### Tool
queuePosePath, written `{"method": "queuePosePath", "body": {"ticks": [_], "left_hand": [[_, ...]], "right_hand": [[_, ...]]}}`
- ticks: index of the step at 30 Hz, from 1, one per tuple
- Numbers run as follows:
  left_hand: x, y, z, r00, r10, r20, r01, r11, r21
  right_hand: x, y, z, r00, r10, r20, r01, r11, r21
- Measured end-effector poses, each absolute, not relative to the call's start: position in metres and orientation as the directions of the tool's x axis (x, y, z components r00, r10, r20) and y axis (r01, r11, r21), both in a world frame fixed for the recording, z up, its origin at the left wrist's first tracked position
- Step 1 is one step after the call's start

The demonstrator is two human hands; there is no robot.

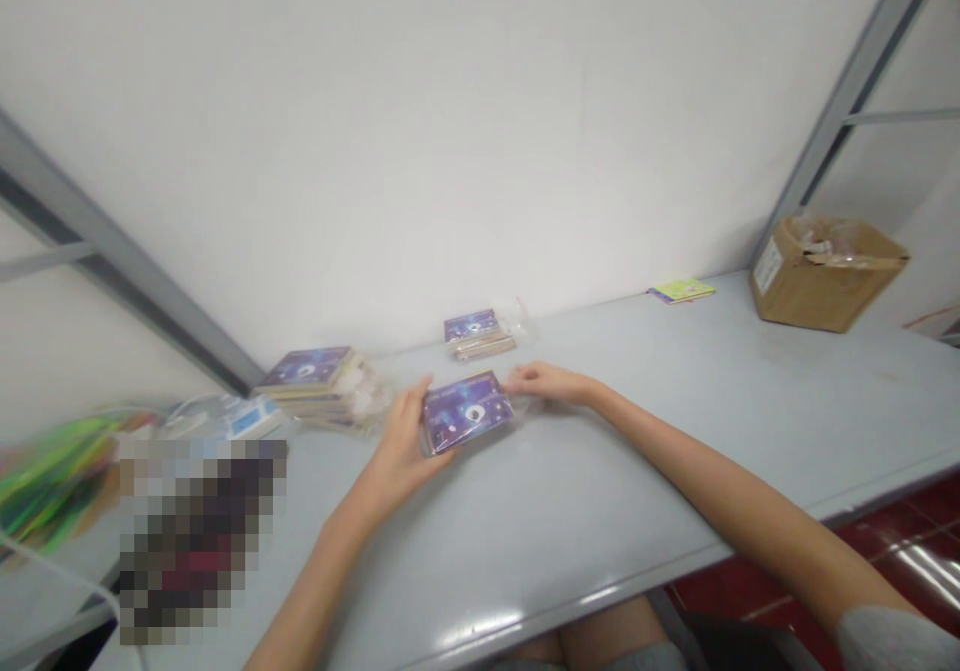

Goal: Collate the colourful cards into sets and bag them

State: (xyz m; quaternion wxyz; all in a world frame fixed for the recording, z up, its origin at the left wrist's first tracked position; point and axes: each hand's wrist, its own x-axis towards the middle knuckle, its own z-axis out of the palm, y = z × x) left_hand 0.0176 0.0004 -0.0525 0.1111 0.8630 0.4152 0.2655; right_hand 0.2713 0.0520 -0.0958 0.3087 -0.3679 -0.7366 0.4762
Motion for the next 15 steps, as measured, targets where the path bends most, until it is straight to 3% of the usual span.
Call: {"method": "queuePosePath", "body": {"ticks": [3, 7, 15], "left_hand": [[0.026, 0.006, -0.050, 0.532, 0.746, 0.400, 0.626, -0.665, 0.407], [0.033, 0.009, -0.052, 0.552, 0.715, 0.428, 0.567, -0.699, 0.437], [0.022, 0.015, -0.071, 0.525, 0.704, 0.479, 0.586, -0.707, 0.396]], "right_hand": [[0.275, 0.051, -0.090, -0.531, 0.843, 0.089, 0.121, 0.179, -0.976], [0.279, 0.050, -0.085, -0.541, 0.841, 0.028, 0.088, 0.090, -0.992], [0.265, 0.041, -0.081, -0.467, 0.882, 0.065, 0.009, 0.078, -0.997]]}}
